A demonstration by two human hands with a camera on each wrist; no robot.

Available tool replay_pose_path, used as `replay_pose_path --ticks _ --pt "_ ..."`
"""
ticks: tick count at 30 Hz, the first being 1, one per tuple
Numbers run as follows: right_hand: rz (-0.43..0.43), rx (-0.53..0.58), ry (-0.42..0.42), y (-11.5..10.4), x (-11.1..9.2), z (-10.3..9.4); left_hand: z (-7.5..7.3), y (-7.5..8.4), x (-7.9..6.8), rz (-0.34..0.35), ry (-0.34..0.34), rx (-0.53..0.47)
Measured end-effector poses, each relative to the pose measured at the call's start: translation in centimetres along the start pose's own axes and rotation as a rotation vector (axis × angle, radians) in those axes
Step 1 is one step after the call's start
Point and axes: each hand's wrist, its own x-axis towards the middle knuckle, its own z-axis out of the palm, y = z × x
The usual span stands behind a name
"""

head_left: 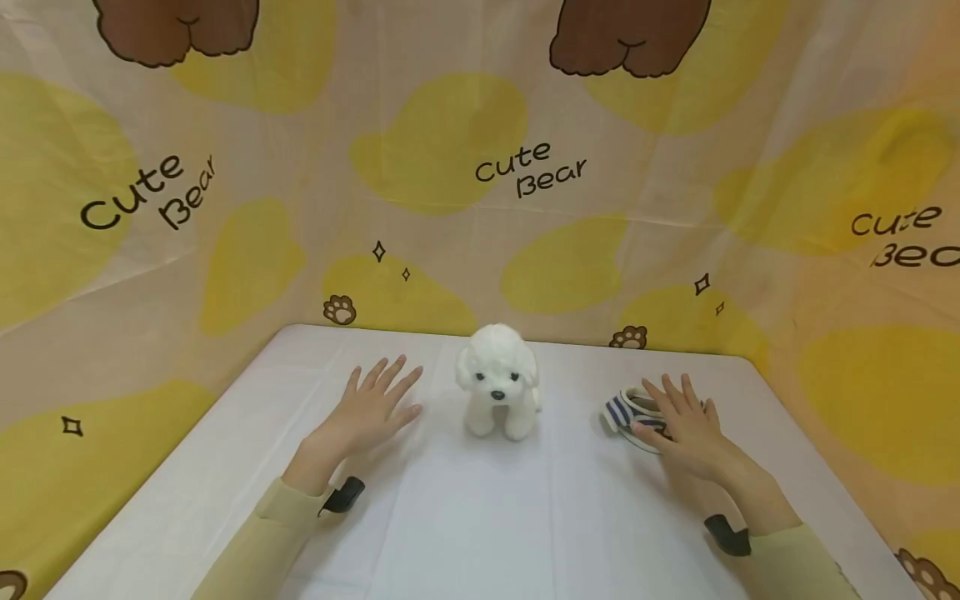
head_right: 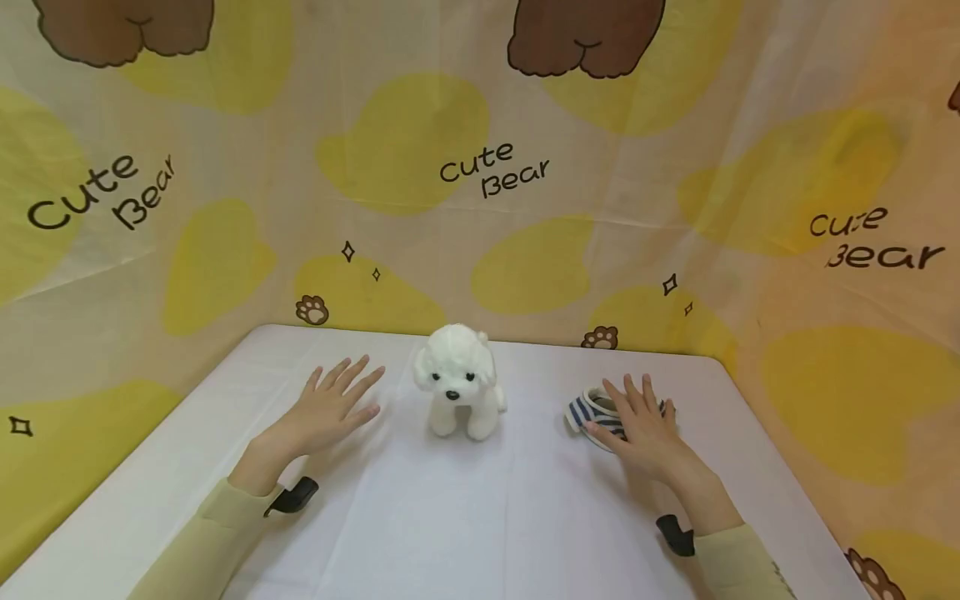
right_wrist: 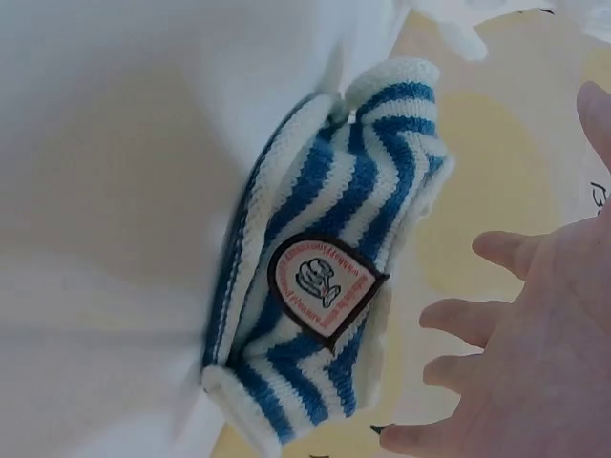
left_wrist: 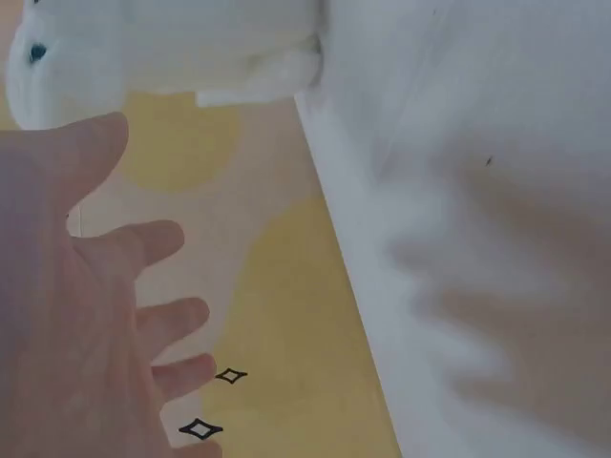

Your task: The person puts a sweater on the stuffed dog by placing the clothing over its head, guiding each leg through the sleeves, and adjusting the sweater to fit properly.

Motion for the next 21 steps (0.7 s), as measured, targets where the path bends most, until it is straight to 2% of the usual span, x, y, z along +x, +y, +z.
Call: replay_pose_path --ticks 4,12,17,21 --pt "-0.002 0.003 -0.001 0.2 -0.4 -0.2 0.4 0.9 -0.5 0.056 -0.022 -0.032" --pt "-0.037 0.009 0.027 1.1 -1.0 -0.4 0.7 3.5 -1.1 0.269 -0.055 -0.087" --pt "-0.047 0.020 0.040 2.0 -1.3 -0.5 1.4 5.9 -0.3 0.381 -0.066 -0.136" --pt "-0.038 0.028 0.046 3.0 -1.3 -0.4 2.0 8.6 0.9 0.496 -0.054 -0.177"
